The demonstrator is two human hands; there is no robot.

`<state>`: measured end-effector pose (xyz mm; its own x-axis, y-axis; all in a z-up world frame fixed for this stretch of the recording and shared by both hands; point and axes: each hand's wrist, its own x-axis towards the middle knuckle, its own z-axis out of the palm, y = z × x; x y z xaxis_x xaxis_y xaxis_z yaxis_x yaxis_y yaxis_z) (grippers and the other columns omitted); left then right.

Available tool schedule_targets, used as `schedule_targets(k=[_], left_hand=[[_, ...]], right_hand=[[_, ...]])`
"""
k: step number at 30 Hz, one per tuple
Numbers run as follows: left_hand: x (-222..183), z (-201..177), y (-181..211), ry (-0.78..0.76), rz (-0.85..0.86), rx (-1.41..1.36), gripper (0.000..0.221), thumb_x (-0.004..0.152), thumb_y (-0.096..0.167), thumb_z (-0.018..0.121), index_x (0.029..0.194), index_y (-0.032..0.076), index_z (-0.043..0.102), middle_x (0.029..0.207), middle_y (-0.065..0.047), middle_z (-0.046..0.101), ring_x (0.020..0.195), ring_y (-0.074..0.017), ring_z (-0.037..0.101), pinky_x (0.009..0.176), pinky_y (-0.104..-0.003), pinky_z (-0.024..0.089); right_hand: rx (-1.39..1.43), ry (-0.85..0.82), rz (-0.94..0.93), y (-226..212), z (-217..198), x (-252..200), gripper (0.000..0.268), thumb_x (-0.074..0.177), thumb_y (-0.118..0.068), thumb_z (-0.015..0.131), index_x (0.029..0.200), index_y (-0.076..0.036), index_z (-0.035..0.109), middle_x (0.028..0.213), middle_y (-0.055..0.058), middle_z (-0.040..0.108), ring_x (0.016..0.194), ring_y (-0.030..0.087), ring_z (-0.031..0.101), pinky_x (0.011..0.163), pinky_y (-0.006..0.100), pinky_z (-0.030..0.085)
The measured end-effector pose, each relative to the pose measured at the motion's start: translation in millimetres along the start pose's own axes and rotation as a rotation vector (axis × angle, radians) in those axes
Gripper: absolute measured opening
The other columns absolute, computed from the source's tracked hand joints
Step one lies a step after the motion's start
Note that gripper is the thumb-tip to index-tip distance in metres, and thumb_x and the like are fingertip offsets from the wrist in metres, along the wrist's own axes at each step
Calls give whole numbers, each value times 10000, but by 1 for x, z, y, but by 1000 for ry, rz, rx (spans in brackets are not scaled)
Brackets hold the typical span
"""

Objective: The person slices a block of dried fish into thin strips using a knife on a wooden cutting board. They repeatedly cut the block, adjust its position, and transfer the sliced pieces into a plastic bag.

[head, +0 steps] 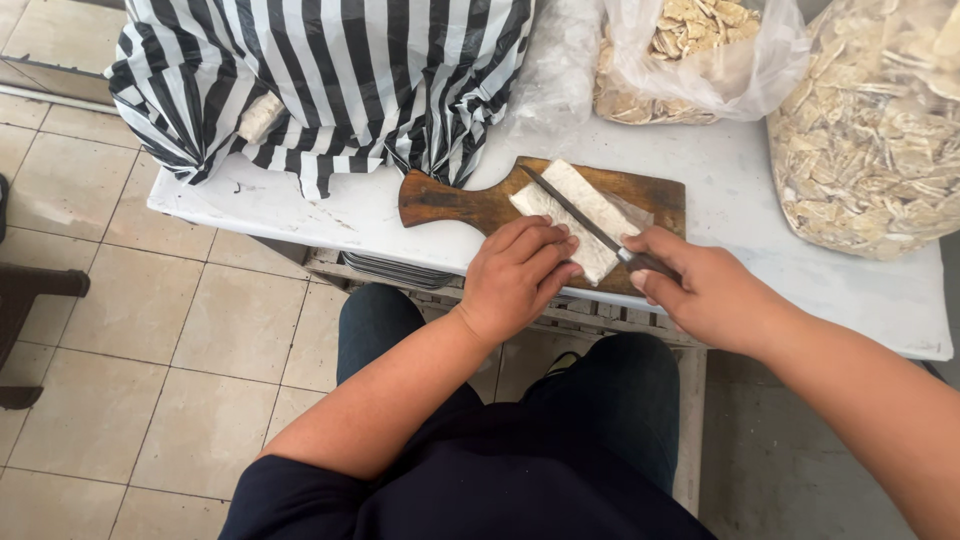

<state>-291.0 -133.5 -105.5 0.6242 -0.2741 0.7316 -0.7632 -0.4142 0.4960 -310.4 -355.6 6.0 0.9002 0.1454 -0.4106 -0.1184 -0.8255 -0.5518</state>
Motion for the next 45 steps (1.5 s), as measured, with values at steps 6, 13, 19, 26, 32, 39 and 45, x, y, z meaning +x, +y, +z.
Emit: schedule_targets(k=[6, 13, 19, 26, 32, 39, 45], left_hand=[[0, -2, 1, -2, 24, 32, 261, 893, 197, 802, 1118, 85, 732, 1159, -44, 690, 1185, -285, 632, 996, -412, 541], [-1, 0, 1, 6, -10, 38, 267, 890, 230, 802, 1110, 95, 733, 1149, -28, 693, 1179, -264, 635, 995, -416, 525], [-1, 0, -1, 4, -6, 30, 271, 894, 231, 804, 1123, 103, 739, 1154, -15, 698, 1180, -249, 633, 980, -405, 521], [1, -1, 0, -9, 2, 46, 261, 907, 228, 795, 1127, 102, 734, 1167, -9, 695, 1194, -249, 629, 1007, -397, 522], [0, 1, 2, -18, -30, 41, 267, 891, 242, 800, 1109, 101, 738, 1142, -17, 695, 1177, -252, 633, 974, -410, 513], [0, 0, 0, -23, -28, 22, 263, 890, 229, 804, 1111, 102, 740, 1145, -15, 701, 1176, -251, 638, 970, -410, 518], [2, -2, -1, -8, -6, -6, 263, 889, 205, 805, 1107, 78, 729, 1141, -43, 698, 1167, -277, 646, 1000, -408, 532]], right_hand=[[103, -26, 102, -16, 10, 28, 427, 954, -253, 605, 1376, -203, 559, 748, 70, 642, 509, 158, 556, 505, 330, 489], [-9, -27, 161, -9, -4, -8, 407, 987, -336, 599, 1377, -230, 547, 712, 71, 642, 536, 168, 573, 533, 336, 498], [18, -28, 274, 10, 0, -34, 399, 981, -346, 600, 1366, -249, 561, 697, 91, 619, 537, 191, 574, 548, 361, 509], [-59, 2, 131, 6, 11, 0, 386, 990, -340, 602, 1350, -209, 559, 730, 112, 699, 607, 216, 671, 646, 371, 547], [70, -25, 198, 5, 12, 18, 379, 1001, -344, 593, 1356, -217, 559, 773, 114, 658, 604, 220, 582, 589, 393, 507], [125, -5, 216, 44, 13, -28, 427, 974, -302, 596, 1398, -258, 563, 675, 63, 595, 516, 136, 525, 517, 299, 476], [210, 22, 86, 49, 27, 0, 443, 962, -261, 586, 1402, -222, 556, 703, 26, 614, 516, 112, 519, 499, 289, 466]])
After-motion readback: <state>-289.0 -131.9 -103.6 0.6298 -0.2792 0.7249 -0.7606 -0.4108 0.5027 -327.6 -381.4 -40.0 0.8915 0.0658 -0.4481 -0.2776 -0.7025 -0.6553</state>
